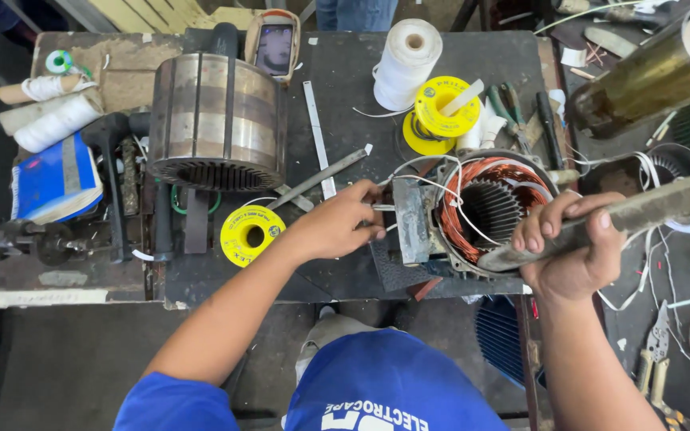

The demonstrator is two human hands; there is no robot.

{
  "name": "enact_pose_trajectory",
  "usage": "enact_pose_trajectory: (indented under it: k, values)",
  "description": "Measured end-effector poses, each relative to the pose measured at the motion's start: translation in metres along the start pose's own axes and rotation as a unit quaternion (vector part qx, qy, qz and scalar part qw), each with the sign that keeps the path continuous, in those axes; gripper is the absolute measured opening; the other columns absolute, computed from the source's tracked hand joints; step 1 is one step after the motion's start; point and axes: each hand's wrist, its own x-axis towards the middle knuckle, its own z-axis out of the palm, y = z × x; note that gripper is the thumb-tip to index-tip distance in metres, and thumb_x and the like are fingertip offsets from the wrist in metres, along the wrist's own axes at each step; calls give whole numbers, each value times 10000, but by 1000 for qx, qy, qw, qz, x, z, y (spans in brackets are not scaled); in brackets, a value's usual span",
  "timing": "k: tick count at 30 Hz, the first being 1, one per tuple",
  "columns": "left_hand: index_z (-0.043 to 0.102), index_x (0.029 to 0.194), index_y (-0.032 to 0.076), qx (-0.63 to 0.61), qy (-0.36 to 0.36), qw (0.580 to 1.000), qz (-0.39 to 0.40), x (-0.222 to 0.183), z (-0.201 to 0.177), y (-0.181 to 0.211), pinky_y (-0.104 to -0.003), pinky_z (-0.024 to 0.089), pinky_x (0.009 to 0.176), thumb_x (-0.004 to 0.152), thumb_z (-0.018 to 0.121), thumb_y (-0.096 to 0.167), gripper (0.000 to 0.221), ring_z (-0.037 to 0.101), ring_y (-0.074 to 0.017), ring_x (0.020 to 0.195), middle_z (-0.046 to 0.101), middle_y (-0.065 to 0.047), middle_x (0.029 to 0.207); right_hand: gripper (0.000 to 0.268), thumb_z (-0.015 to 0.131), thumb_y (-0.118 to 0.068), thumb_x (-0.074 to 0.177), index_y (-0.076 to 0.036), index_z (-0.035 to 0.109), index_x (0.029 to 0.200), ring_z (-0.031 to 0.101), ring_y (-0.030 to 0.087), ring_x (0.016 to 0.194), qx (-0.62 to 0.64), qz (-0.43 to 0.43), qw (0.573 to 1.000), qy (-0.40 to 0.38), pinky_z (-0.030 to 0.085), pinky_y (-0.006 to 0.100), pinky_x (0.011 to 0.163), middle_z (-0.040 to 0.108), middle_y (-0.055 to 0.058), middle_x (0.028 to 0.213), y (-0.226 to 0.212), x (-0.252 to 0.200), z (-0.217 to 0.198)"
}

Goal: Wiring and assembling an electric motor stator on a workbench using a mallet and hand tools

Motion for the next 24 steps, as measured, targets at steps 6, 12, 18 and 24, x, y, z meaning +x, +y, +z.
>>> enact_pose_trajectory:
  k: [6,12,18,24]
  values:
    - [749,849,108,43,-53,998,3,-10,-24,14,-449,369,1030,916,627,311,247,508,-312,1274,456,-126,1430,263,609,-368,927,-151,464,902,372,139,464,-2,2,1000,5,376,276,404,336,51,660,-1,-1,4]
    - [708,1086,141,240,137,960,40,-12,-5,35,-556,496,759,837,748,259,279,530,-364,1086,540,-138,1164,275,590,-411,936,-173,452,922,356,133,491,-32,15,999,21,358,267,430,348,34,693,2,-4,-6]
    - [727,1080,77,-203,178,959,89,-7,47,-2,-306,440,758,946,644,147,173,575,-171,806,599,-35,908,283,601,-416,937,-173,456,932,354,130,503,-29,29,999,32,357,263,447,366,28,714,2,-6,-7]
    - [678,1070,73,-307,137,940,56,-16,42,27,-266,531,691,985,484,15,220,638,-119,673,664,-18,817,277,585,-387,942,-150,442,929,346,140,491,-20,4,999,31,357,280,417,330,50,706,5,-3,-2]
